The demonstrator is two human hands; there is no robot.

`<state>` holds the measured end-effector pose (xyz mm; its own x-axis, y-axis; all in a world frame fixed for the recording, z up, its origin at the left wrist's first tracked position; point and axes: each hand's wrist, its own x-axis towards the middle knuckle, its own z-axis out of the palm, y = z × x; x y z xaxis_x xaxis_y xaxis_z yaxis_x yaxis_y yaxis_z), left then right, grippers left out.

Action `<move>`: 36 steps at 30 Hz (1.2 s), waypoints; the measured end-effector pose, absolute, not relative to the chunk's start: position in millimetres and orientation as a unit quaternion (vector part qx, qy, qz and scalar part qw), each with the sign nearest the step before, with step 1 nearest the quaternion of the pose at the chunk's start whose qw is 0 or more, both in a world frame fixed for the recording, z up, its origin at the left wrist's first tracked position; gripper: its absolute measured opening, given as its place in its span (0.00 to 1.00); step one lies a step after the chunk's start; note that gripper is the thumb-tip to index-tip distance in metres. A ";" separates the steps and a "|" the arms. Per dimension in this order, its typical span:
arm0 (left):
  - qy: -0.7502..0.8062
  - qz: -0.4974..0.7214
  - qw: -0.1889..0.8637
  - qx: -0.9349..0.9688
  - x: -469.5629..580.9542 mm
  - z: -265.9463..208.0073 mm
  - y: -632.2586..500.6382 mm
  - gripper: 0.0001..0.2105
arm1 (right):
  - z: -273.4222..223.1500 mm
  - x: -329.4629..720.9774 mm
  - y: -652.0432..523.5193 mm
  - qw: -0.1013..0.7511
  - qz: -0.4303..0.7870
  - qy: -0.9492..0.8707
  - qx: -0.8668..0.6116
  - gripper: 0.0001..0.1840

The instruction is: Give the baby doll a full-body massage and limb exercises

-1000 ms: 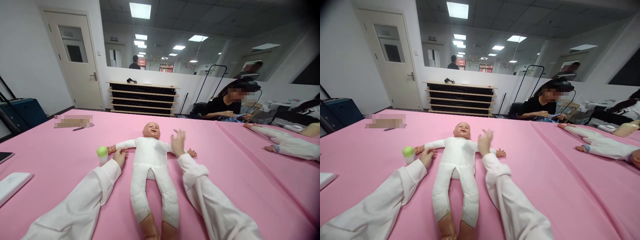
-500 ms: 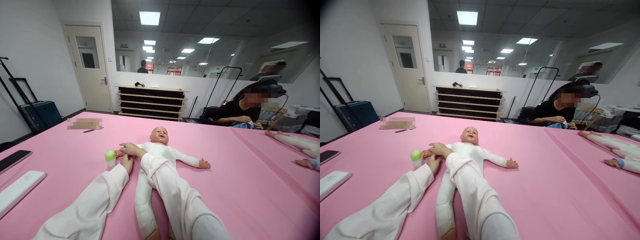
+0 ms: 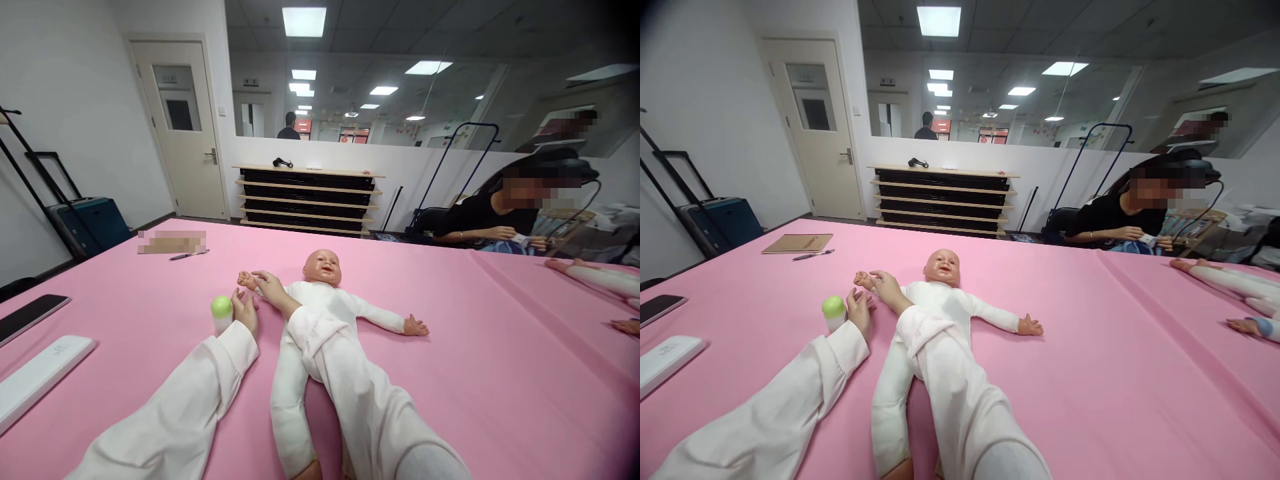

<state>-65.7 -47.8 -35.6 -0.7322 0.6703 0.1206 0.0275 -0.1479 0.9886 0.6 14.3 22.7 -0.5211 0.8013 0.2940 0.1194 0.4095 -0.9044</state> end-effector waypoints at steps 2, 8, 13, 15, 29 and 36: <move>0.622 0.711 0.213 0.248 -65.4 -26.2 -42.7 0.23 | 21.3 1.4 12.0 0.357 0.434 -0.767 -0.310 0.18; 0.601 0.717 0.171 0.310 -58.0 -11.2 -41.2 0.17 | 34.4 7.0 -6.5 0.351 0.268 -0.829 -0.343 0.16; 0.597 0.694 0.207 0.345 -53.4 -8.1 -49.9 0.16 | 37.6 5.3 -8.5 0.370 0.434 -0.776 -0.269 0.14; 0.607 0.691 0.215 0.330 -53.9 -8.0 -49.0 0.14 | 34.1 4.4 -5.5 0.356 0.487 -0.746 -0.283 0.12; 0.600 0.682 0.242 0.342 -53.4 -2.0 -50.5 0.13 | 34.5 10.6 -14.0 0.352 0.426 -0.742 -0.379 0.15; 0.593 0.672 0.266 0.355 -51.1 -5.3 -50.8 0.12 | 38.7 8.6 -10.4 0.355 0.412 -0.731 -0.412 0.18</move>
<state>-51.1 -50.8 -5.3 -0.6059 0.7789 0.1619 0.0641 -0.1551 0.9858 8.6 -10.4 38.7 -0.4085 0.8948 0.1800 0.3090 0.3211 -0.8952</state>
